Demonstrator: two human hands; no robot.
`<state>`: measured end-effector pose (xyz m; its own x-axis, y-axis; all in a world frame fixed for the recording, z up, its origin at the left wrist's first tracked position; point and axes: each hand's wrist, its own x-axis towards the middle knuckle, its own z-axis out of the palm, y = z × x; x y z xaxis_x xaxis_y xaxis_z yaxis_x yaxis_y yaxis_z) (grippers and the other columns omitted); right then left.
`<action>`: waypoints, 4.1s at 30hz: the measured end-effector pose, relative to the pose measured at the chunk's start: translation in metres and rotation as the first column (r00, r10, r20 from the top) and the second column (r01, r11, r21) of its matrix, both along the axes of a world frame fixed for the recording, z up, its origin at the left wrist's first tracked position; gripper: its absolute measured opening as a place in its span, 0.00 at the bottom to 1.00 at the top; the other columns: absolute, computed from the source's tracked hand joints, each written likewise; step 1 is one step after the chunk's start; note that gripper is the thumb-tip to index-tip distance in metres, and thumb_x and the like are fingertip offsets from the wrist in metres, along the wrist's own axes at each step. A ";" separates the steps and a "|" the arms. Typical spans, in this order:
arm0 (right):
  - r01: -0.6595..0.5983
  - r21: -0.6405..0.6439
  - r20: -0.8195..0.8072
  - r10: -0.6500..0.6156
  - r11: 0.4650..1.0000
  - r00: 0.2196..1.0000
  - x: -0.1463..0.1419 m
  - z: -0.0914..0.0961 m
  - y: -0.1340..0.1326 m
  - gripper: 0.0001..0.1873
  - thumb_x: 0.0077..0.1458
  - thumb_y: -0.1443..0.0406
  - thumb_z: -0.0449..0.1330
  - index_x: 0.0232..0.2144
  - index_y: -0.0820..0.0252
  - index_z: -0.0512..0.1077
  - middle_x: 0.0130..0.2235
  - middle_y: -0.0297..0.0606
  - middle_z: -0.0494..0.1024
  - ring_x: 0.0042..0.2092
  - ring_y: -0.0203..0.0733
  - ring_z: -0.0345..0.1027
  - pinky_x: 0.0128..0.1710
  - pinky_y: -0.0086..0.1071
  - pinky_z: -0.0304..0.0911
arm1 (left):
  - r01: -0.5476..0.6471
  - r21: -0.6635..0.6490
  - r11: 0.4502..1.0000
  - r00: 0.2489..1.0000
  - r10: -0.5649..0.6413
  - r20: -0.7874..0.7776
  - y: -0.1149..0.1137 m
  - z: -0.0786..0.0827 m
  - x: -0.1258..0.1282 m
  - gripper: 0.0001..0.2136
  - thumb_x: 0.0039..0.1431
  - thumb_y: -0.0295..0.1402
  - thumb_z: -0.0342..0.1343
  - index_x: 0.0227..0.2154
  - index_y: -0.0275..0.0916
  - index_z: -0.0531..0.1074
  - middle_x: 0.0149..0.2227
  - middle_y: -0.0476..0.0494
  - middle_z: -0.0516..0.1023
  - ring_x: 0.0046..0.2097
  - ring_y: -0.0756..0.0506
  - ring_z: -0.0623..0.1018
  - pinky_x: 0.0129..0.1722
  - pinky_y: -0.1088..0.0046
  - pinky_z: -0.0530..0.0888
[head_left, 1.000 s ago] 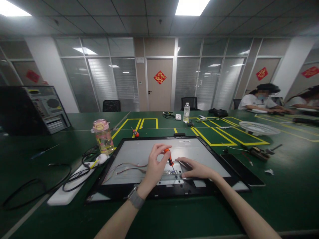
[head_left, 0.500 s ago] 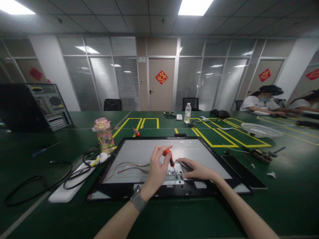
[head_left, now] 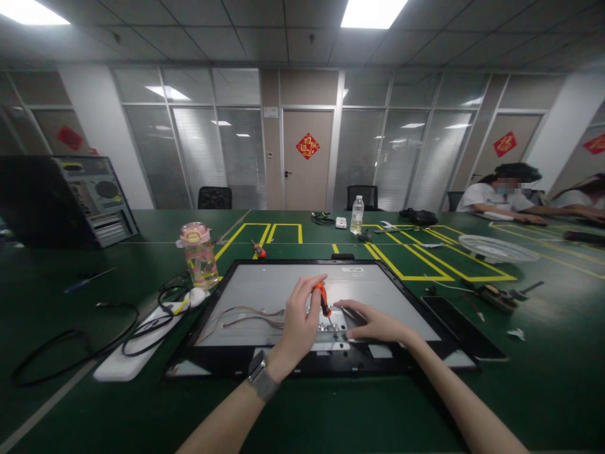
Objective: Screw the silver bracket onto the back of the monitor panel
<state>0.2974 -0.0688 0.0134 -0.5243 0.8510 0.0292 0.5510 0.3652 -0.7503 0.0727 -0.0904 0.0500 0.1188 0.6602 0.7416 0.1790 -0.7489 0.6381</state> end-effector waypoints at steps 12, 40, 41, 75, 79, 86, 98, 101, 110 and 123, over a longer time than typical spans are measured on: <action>-0.007 0.027 0.003 0.007 1.000 1.000 0.003 -0.006 0.003 0.39 0.47 0.51 0.66 0.59 0.56 0.61 0.61 0.42 0.63 0.62 0.55 0.54 0.63 0.45 0.48 | 0.021 0.039 0.999 0.999 -0.019 -0.043 -0.002 -0.002 -0.002 0.14 0.65 0.28 0.45 0.49 0.41 0.70 0.43 0.42 0.72 0.46 0.46 0.72 0.47 0.68 0.68; 0.015 0.011 0.010 -0.015 1.000 1.000 0.002 -0.005 0.003 0.40 0.46 0.52 0.66 0.59 0.55 0.60 0.62 0.42 0.62 0.62 0.53 0.54 0.64 0.46 0.47 | -0.028 -0.001 1.000 0.999 0.028 0.041 0.003 -0.001 -0.001 0.09 0.61 0.30 0.53 0.42 0.42 0.76 0.36 0.46 0.69 0.39 0.48 0.72 0.42 0.70 0.69; 0.012 0.011 0.007 -0.012 1.000 1.000 0.002 -0.005 0.003 0.40 0.46 0.52 0.66 0.59 0.55 0.61 0.62 0.42 0.62 0.62 0.53 0.54 0.64 0.46 0.48 | -0.015 -0.010 1.000 0.999 0.016 0.042 0.002 -0.001 -0.001 0.10 0.62 0.29 0.51 0.43 0.42 0.75 0.37 0.45 0.70 0.40 0.47 0.72 0.42 0.70 0.69; 0.013 -0.003 -0.004 -0.013 1.000 1.000 0.000 -0.001 0.001 0.39 0.46 0.51 0.66 0.59 0.55 0.61 0.62 0.42 0.62 0.62 0.54 0.54 0.63 0.48 0.48 | 0.089 -0.042 0.995 0.993 -0.086 0.079 0.000 -0.002 -0.001 0.12 0.63 0.31 0.50 0.46 0.41 0.74 0.42 0.41 0.73 0.45 0.45 0.73 0.47 0.65 0.70; 0.020 -0.005 0.007 -0.020 1.000 1.000 0.001 -0.002 0.001 0.40 0.46 0.52 0.66 0.59 0.56 0.61 0.61 0.42 0.63 0.62 0.54 0.55 0.63 0.46 0.49 | 0.097 -0.045 0.994 0.994 -0.095 0.053 0.001 -0.002 -0.001 0.13 0.63 0.30 0.49 0.48 0.42 0.73 0.40 0.43 0.71 0.43 0.47 0.73 0.45 0.68 0.70; 0.020 0.005 0.008 -0.020 1.000 1.000 0.000 -0.001 0.000 0.40 0.46 0.50 0.66 0.59 0.55 0.61 0.61 0.41 0.63 0.62 0.54 0.54 0.63 0.46 0.48 | 0.046 -0.042 0.998 0.997 -0.043 0.071 0.001 -0.003 -0.001 0.12 0.63 0.32 0.50 0.45 0.43 0.76 0.39 0.44 0.72 0.42 0.47 0.73 0.43 0.70 0.70; 0.005 0.006 -0.005 -0.005 1.000 1.000 0.001 -0.002 0.000 0.39 0.47 0.52 0.66 0.59 0.56 0.61 0.61 0.42 0.63 0.61 0.54 0.56 0.62 0.45 0.50 | 0.015 -0.034 0.999 0.994 -0.011 0.109 0.001 -0.001 -0.001 0.09 0.60 0.31 0.54 0.40 0.42 0.77 0.34 0.47 0.70 0.37 0.48 0.73 0.40 0.71 0.70; 0.013 0.001 0.009 -0.013 1.000 1.000 0.000 0.003 -0.002 0.39 0.47 0.52 0.66 0.59 0.55 0.61 0.61 0.41 0.64 0.61 0.54 0.56 0.62 0.45 0.51 | 0.065 -0.066 0.996 0.992 -0.058 0.108 0.000 0.000 -0.002 0.13 0.64 0.30 0.47 0.46 0.42 0.75 0.41 0.43 0.72 0.43 0.46 0.73 0.45 0.69 0.70; 0.004 0.006 -0.007 -0.004 1.000 1.000 -0.001 0.002 -0.002 0.39 0.47 0.52 0.66 0.59 0.57 0.61 0.61 0.42 0.63 0.61 0.53 0.55 0.63 0.44 0.49 | 0.011 -0.094 0.996 0.994 0.000 0.114 0.003 0.001 -0.001 0.08 0.59 0.31 0.55 0.39 0.41 0.77 0.34 0.47 0.68 0.37 0.48 0.72 0.40 0.72 0.70; 0.006 -0.009 -0.008 -0.006 1.000 1.000 -0.001 0.003 -0.001 0.39 0.47 0.53 0.66 0.58 0.57 0.61 0.61 0.43 0.63 0.61 0.54 0.55 0.63 0.44 0.50 | 0.043 -0.118 0.992 0.992 -0.028 0.125 0.001 0.000 0.000 0.08 0.60 0.34 0.54 0.38 0.40 0.77 0.33 0.47 0.68 0.35 0.48 0.72 0.40 0.71 0.70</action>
<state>0.2960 -0.0700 0.0160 -0.5189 0.8544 0.0261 0.5470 0.3553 -0.7580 0.0726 -0.0893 0.0501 0.0565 0.7427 0.6672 0.0683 -0.6696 0.7396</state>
